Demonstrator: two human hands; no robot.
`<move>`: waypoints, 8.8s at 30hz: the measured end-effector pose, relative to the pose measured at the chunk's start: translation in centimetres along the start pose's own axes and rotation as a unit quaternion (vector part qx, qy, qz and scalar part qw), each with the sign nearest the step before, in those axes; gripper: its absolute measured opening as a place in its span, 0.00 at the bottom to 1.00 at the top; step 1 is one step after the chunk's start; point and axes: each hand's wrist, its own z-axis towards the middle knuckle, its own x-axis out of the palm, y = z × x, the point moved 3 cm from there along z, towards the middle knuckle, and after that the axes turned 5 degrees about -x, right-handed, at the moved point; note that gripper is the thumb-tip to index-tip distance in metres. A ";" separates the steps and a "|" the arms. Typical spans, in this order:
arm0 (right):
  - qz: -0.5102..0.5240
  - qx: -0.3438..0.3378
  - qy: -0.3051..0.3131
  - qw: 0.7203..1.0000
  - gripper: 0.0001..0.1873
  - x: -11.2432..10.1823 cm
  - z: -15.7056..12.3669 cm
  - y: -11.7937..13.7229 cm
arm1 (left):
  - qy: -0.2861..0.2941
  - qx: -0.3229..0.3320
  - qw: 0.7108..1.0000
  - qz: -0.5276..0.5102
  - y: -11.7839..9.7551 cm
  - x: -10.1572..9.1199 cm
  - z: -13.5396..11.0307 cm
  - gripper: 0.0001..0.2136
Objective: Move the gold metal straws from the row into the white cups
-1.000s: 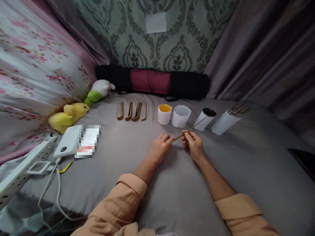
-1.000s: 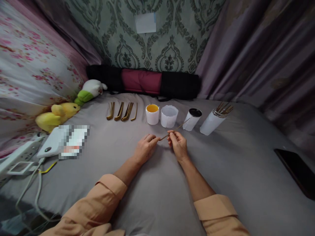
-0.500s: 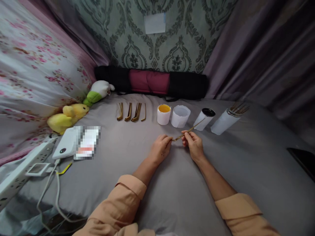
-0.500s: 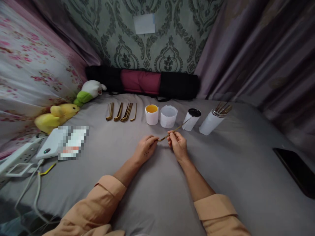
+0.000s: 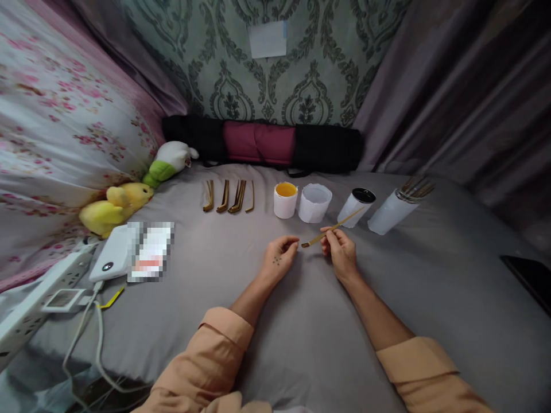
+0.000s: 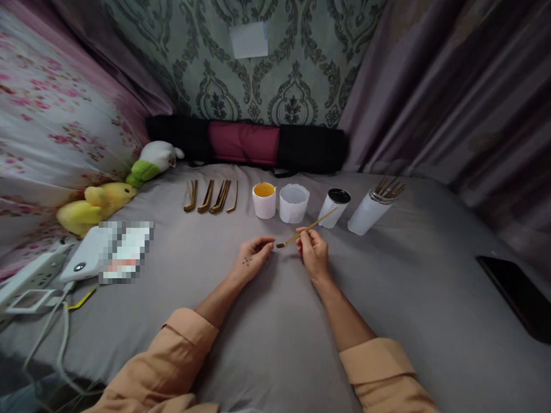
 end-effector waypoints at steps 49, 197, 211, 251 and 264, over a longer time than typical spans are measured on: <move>-0.089 -0.068 -0.007 0.994 0.13 -0.5 -0.6 0.3 | 0.209 -0.269 0.867 -0.364 -0.4 2.8 -1.7 0.08; -0.444 -0.253 -0.197 0.837 0.14 -15.7 8.2 16.2 | 0.198 -0.307 0.841 -0.399 -0.2 2.0 -1.6 0.09; -0.451 -0.236 -0.178 0.842 0.13 -15.8 8.4 13.8 | 0.197 -0.311 0.839 -0.401 -0.2 2.1 -1.7 0.09; -0.343 -0.212 -0.227 0.886 0.16 -17.1 7.2 12.3 | 0.198 -0.307 0.841 -0.400 -0.1 2.0 -1.6 0.09; -0.253 -0.138 -0.198 0.937 0.18 -14.4 4.8 9.7 | 0.203 -0.298 0.839 -0.406 0.1 2.0 -1.4 0.09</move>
